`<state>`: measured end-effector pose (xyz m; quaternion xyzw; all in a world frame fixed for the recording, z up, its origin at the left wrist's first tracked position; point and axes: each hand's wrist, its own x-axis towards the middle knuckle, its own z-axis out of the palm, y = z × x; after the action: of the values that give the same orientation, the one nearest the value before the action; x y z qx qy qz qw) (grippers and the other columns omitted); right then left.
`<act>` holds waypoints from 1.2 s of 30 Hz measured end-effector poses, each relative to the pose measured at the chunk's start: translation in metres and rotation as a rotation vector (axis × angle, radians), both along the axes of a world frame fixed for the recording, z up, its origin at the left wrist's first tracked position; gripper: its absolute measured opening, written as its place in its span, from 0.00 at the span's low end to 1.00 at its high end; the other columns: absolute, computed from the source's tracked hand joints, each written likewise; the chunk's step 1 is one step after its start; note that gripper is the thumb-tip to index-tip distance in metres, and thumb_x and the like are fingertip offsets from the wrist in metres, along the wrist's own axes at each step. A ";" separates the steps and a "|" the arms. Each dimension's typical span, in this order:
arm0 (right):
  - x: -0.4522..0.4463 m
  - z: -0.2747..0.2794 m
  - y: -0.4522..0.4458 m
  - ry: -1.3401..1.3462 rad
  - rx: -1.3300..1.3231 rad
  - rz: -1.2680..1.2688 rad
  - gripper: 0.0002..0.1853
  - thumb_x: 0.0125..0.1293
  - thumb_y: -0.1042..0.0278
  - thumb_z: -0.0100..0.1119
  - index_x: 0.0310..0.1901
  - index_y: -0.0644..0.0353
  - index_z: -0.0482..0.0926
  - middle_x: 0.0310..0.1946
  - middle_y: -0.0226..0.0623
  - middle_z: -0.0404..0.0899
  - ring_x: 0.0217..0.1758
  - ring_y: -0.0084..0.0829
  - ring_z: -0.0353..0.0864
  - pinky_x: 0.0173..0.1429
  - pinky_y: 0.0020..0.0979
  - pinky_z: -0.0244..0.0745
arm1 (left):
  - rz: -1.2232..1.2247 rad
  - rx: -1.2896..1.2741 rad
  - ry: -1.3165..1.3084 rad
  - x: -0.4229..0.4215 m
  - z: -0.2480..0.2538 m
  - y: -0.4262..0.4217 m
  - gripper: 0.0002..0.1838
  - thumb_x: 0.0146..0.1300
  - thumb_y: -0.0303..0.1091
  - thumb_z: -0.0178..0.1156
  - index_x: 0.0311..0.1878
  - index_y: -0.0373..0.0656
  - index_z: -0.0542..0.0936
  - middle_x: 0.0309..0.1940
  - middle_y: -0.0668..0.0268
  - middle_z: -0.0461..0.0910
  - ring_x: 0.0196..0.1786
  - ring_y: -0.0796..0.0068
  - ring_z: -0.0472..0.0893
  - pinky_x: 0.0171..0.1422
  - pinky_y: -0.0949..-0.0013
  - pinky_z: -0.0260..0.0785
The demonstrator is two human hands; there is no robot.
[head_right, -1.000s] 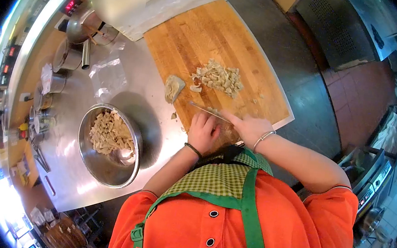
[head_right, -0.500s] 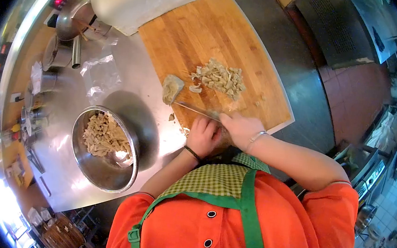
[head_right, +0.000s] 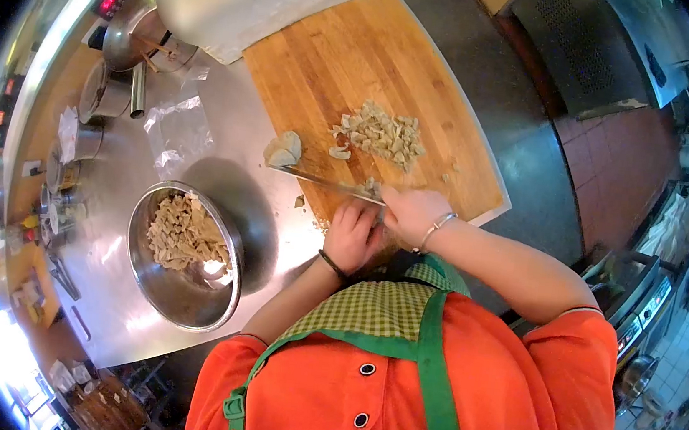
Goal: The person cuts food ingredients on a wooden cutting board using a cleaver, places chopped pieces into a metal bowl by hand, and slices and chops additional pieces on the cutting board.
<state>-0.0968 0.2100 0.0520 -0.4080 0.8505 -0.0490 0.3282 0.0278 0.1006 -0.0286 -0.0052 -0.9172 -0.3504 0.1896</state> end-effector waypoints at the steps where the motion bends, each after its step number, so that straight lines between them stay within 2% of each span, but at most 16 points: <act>1: 0.000 -0.003 -0.002 0.046 -0.037 -0.012 0.13 0.61 0.55 0.48 0.40 0.55 0.68 0.24 0.47 0.78 0.29 0.48 0.78 0.33 0.48 0.72 | 0.006 0.024 0.021 0.000 0.000 0.000 0.19 0.48 0.27 0.62 0.46 0.36 0.73 0.45 0.53 0.70 0.47 0.50 0.70 0.53 0.55 0.66; 5: -0.002 0.015 0.003 0.067 -0.161 -0.005 0.13 0.61 0.55 0.48 0.37 0.56 0.69 0.25 0.48 0.78 0.28 0.49 0.78 0.31 0.47 0.72 | 0.018 -0.032 0.047 0.000 0.002 -0.001 0.20 0.48 0.27 0.62 0.46 0.36 0.73 0.44 0.53 0.70 0.47 0.50 0.70 0.52 0.56 0.66; 8: 0.009 0.030 0.027 0.093 -0.102 -0.011 0.11 0.60 0.58 0.50 0.36 0.57 0.69 0.24 0.48 0.78 0.28 0.48 0.78 0.30 0.46 0.73 | 0.016 -0.017 0.047 0.001 0.003 -0.001 0.18 0.48 0.27 0.62 0.45 0.35 0.74 0.44 0.53 0.70 0.47 0.51 0.71 0.52 0.57 0.66; 11: 0.015 0.038 0.041 0.180 -0.138 0.023 0.10 0.59 0.61 0.50 0.36 0.58 0.68 0.24 0.48 0.78 0.27 0.48 0.78 0.30 0.45 0.73 | -0.005 -0.029 -0.005 0.002 0.002 -0.002 0.17 0.54 0.31 0.59 0.47 0.34 0.74 0.46 0.52 0.71 0.51 0.50 0.70 0.57 0.58 0.66; 13: 0.017 0.048 0.038 0.135 0.002 0.049 0.09 0.59 0.64 0.50 0.36 0.58 0.68 0.23 0.48 0.78 0.27 0.48 0.79 0.30 0.45 0.73 | -0.011 -0.030 0.015 0.001 0.002 -0.002 0.17 0.54 0.31 0.60 0.47 0.34 0.74 0.46 0.52 0.71 0.51 0.50 0.70 0.56 0.59 0.66; 20: 0.009 0.016 0.011 0.022 0.126 0.032 0.09 0.60 0.63 0.47 0.37 0.59 0.69 0.23 0.49 0.78 0.27 0.49 0.79 0.30 0.46 0.74 | -0.020 -0.002 -0.003 -0.001 -0.001 -0.002 0.18 0.53 0.30 0.60 0.47 0.34 0.74 0.47 0.52 0.71 0.51 0.50 0.71 0.56 0.59 0.66; 22: 0.012 0.002 0.000 0.045 -0.046 -0.002 0.09 0.61 0.62 0.45 0.37 0.58 0.70 0.23 0.48 0.79 0.27 0.49 0.80 0.31 0.48 0.74 | -0.021 -0.020 -0.015 0.001 -0.002 -0.002 0.18 0.53 0.30 0.60 0.47 0.34 0.74 0.47 0.52 0.71 0.50 0.51 0.71 0.55 0.58 0.67; 24: 0.008 -0.003 0.000 0.035 -0.062 -0.026 0.09 0.61 0.63 0.45 0.37 0.58 0.70 0.23 0.48 0.79 0.27 0.49 0.79 0.31 0.48 0.74 | -0.006 -0.008 -0.001 0.004 -0.001 0.000 0.17 0.52 0.28 0.61 0.46 0.35 0.74 0.46 0.52 0.72 0.48 0.51 0.72 0.54 0.58 0.67; 29: 0.012 0.015 0.019 0.072 -0.079 -0.052 0.09 0.61 0.65 0.44 0.40 0.58 0.68 0.23 0.48 0.79 0.27 0.49 0.79 0.32 0.48 0.73 | 0.050 0.009 0.059 0.005 0.000 0.002 0.16 0.50 0.27 0.62 0.44 0.35 0.74 0.42 0.53 0.73 0.45 0.52 0.73 0.50 0.58 0.68; 31: 0.013 0.038 0.028 0.037 0.039 0.034 0.09 0.61 0.65 0.45 0.41 0.58 0.68 0.24 0.48 0.79 0.27 0.49 0.79 0.32 0.48 0.73 | 0.002 0.014 -0.022 0.007 -0.004 0.001 0.16 0.54 0.29 0.59 0.47 0.34 0.73 0.45 0.51 0.72 0.49 0.51 0.72 0.55 0.58 0.67; 33: 0.015 0.046 0.029 0.025 0.066 0.043 0.09 0.61 0.65 0.45 0.41 0.58 0.68 0.23 0.49 0.78 0.27 0.49 0.79 0.32 0.48 0.73 | 0.004 0.011 -0.012 0.006 -0.003 0.001 0.17 0.54 0.29 0.59 0.47 0.34 0.74 0.45 0.51 0.72 0.50 0.51 0.72 0.55 0.58 0.67; 35: 0.015 0.042 0.024 0.008 0.094 0.054 0.08 0.61 0.66 0.45 0.40 0.58 0.68 0.23 0.49 0.78 0.28 0.49 0.79 0.32 0.48 0.73 | 0.008 0.009 -0.007 0.005 -0.001 0.001 0.17 0.54 0.28 0.59 0.47 0.34 0.74 0.45 0.52 0.72 0.50 0.51 0.72 0.56 0.59 0.67; 36: 0.017 0.030 0.017 -0.007 0.074 0.023 0.08 0.61 0.65 0.44 0.40 0.58 0.68 0.23 0.49 0.78 0.28 0.50 0.79 0.32 0.48 0.73 | 0.023 0.003 0.034 0.004 -0.001 0.001 0.16 0.51 0.28 0.61 0.45 0.35 0.74 0.42 0.53 0.73 0.46 0.52 0.73 0.52 0.59 0.68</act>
<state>-0.0803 0.2270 0.0823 -0.4053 0.8459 -0.0153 0.3465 0.0318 0.1014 -0.0298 -0.0001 -0.9134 -0.3493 0.2090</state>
